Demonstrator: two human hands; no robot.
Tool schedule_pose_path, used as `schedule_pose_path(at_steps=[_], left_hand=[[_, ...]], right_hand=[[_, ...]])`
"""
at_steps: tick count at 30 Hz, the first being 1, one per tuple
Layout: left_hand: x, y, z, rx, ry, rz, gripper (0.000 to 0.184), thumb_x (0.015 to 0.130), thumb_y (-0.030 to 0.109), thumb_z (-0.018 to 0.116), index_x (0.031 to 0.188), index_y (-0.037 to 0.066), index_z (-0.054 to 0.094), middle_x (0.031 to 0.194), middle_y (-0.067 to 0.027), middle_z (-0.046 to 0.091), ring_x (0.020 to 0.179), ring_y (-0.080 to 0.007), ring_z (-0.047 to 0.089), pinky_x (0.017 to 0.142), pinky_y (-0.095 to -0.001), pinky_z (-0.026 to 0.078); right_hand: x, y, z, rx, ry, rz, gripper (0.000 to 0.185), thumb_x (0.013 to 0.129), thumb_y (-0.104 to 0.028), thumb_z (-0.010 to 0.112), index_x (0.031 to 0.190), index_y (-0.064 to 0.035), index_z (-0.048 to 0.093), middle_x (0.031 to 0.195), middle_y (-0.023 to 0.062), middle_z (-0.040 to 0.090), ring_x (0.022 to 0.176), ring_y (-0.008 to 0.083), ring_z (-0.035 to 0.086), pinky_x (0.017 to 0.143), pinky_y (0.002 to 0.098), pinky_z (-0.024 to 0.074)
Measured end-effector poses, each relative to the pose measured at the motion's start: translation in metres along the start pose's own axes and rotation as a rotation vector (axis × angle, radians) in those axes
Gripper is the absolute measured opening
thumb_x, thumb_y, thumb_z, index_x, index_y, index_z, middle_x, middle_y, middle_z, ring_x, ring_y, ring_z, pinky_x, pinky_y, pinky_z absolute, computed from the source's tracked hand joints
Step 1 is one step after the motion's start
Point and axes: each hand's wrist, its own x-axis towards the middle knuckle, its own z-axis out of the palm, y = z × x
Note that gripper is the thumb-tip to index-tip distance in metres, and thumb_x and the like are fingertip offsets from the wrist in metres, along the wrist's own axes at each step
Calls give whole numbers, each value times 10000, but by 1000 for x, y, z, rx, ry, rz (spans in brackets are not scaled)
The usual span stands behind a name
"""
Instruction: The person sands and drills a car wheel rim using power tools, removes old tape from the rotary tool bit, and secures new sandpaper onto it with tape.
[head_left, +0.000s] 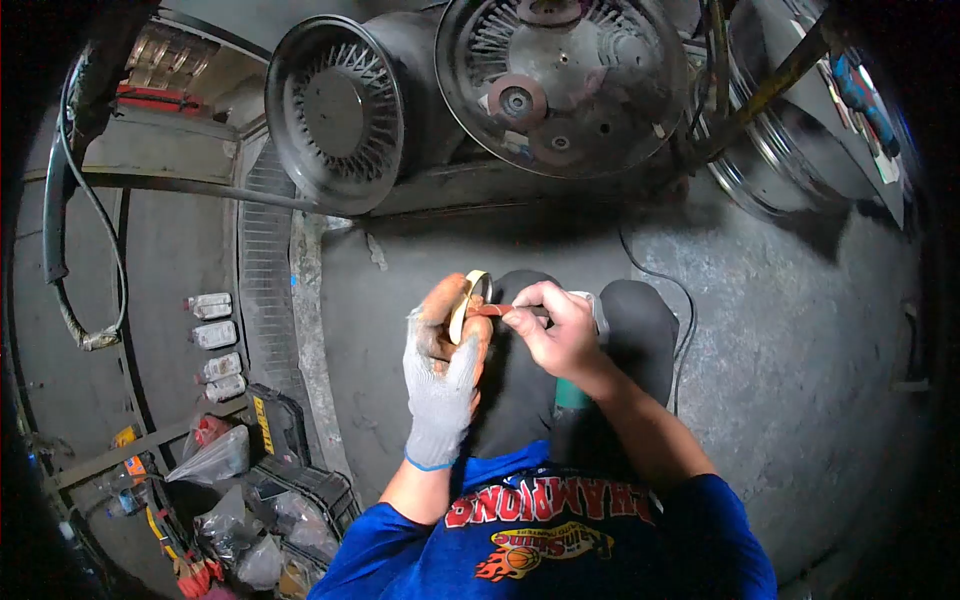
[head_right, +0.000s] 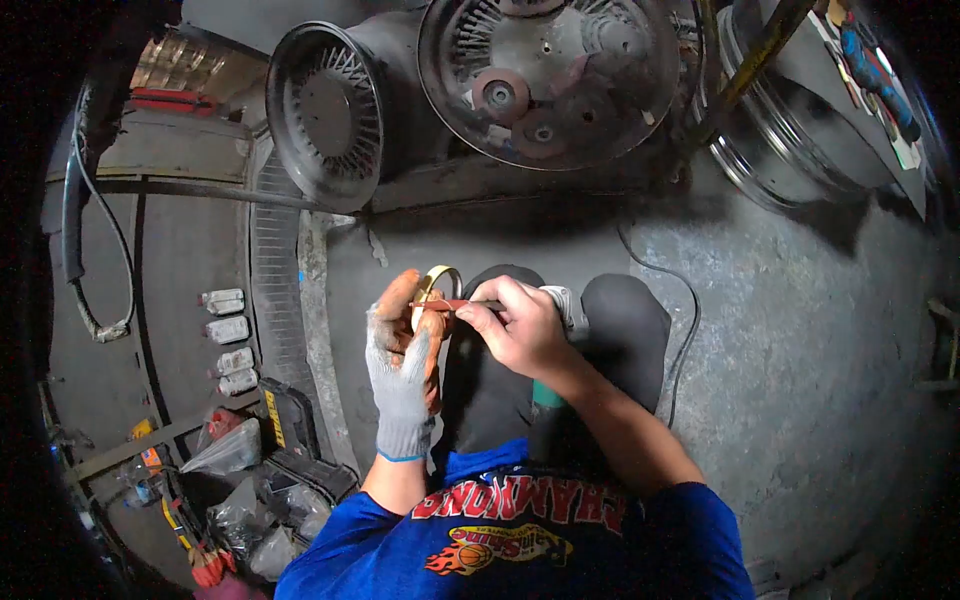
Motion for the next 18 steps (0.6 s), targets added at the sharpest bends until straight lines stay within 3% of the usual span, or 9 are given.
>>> schedule_pose_path(at_steps=[1,2,4,5,6,8,10,13,18], left_hand=[[2,7,-3,-74,-78,-72,458,830,-20,674,1271,-38,550,1105,-114,609,827,-96,582,706,-207,476],[5,6,-7,-75,-80,-70,458,830,-20,674,1271,-38,550,1105,-114,609,827,-96,582,706,-207,476],[11,3,-11,87,-191,-5,372,803,8,704,1166,-33,631,1114,-100,607,890,-119,585,758,-233,483],[12,5,-9,63,-149,-31,303,773,50,725,1067,-14,690,1108,-113,606,920,-156,595,791,-268,487],[14,3,-10,63,-151,-32,303,773,50,725,1067,-14,690,1108,-113,606,920,-156,595,791,-268,487],[24,-2,-16,259,-238,159,277,751,63,729,1022,4,715,1087,-129,607,947,-189,596,802,-287,485],[29,-10,-18,233,-260,184,232,719,68,736,945,14,728,1049,-132,618,963,-223,597,830,-319,480],[33,-12,-22,211,-384,174,188,723,72,720,900,12,718,1023,-131,634,980,-238,592,853,-342,476],[43,-4,-22,309,-467,191,161,724,98,689,874,42,710,948,-109,678,973,-271,598,867,-359,475]], right_hand=[[0,2,0,-1,1,-4,187,872,-159,718,850,-4,615,712,114,643,622,193,636,533,301,484],[-1,5,0,-16,-9,-26,188,874,-159,712,846,0,615,714,117,639,616,207,633,535,308,482],[0,8,1,-31,-17,-49,190,876,-159,707,842,4,615,716,120,635,611,221,630,537,315,480],[1,9,1,-3,-26,-59,188,881,-163,698,834,1,620,713,128,632,607,235,627,544,324,479],[0,10,1,24,-36,-70,188,886,-168,690,827,-1,624,710,135,630,602,248,623,552,332,479],[7,7,-6,10,-98,-92,208,898,-188,678,823,-1,628,688,129,614,599,227,616,557,333,474],[15,4,-18,-6,-153,-104,230,910,-208,666,820,0,633,666,124,598,595,206,608,563,334,470],[35,12,-36,291,-721,349,321,981,-276,577,829,-3,646,615,20,555,578,83,496,542,275,402],[40,15,-38,412,-804,409,295,978,-267,574,844,-13,643,627,11,569,593,91,514,567,266,418]])
